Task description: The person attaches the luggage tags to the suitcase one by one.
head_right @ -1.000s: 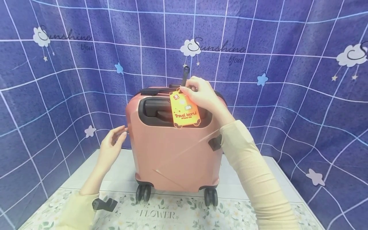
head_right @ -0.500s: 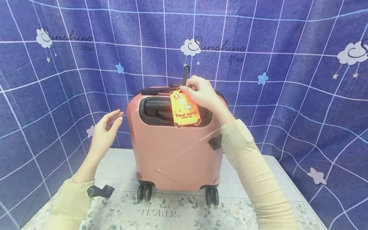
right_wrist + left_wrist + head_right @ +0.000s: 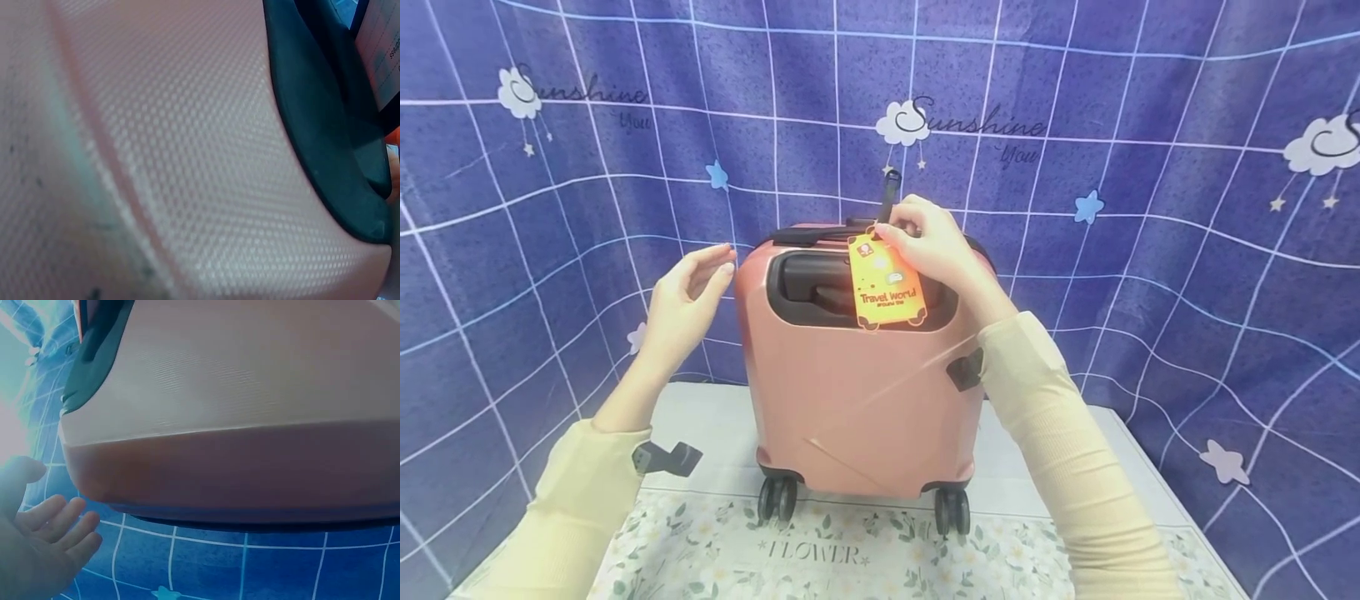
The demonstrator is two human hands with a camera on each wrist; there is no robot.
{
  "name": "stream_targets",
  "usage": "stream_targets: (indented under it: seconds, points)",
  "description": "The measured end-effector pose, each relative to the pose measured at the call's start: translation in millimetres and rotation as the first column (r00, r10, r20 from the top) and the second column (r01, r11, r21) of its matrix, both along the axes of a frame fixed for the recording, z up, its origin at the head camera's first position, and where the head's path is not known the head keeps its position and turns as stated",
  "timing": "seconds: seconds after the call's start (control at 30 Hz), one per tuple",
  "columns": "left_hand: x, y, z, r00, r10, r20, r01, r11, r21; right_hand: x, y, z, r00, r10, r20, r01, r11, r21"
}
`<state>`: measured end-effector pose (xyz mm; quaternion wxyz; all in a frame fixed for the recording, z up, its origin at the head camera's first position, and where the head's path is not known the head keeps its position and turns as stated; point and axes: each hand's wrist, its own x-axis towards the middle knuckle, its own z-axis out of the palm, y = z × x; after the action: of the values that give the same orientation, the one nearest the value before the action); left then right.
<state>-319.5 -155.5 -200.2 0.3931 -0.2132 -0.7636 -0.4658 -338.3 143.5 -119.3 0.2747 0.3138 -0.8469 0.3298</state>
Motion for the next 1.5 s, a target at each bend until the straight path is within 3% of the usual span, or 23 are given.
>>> stream_targets:
  seconds: [0.33, 0.73, 1.0, 1.3, 1.5]
  points:
    - [-3.4, 19.2, 31.5, 0.997, -0.078, -0.013, 0.078, 0.997, 0.014, -3.5, 0.6, -1.0, 1.000, 0.007, 0.019, -0.007, 1.000, -0.027]
    - [-13.6, 51.9, 63.6, 0.994, -0.108, 0.034, 0.110, 0.992, -0.067, -4.2, 1.3, -0.8, 0.999, 0.009, 0.031, -0.009, 1.000, -0.012]
    - [-24.3, 70.6, 80.4, 0.997, -0.065, 0.046, 0.071, 0.987, -0.146, -6.3, 0.4, -0.7, 1.000, 0.012, 0.028, -0.012, 1.000, -0.010]
    - [-38.7, 92.7, 90.0, 0.995, -0.075, 0.070, 0.087, 0.981, -0.175, -6.7, 0.8, 0.2, 0.999, 0.010, 0.037, -0.009, 1.000, -0.013]
    - [-46.3, 100.4, 92.6, 0.995, -0.051, 0.087, 0.068, 0.977, -0.202, -4.6, 0.9, 1.2, 0.998, 0.026, 0.064, -0.024, 0.999, -0.028]
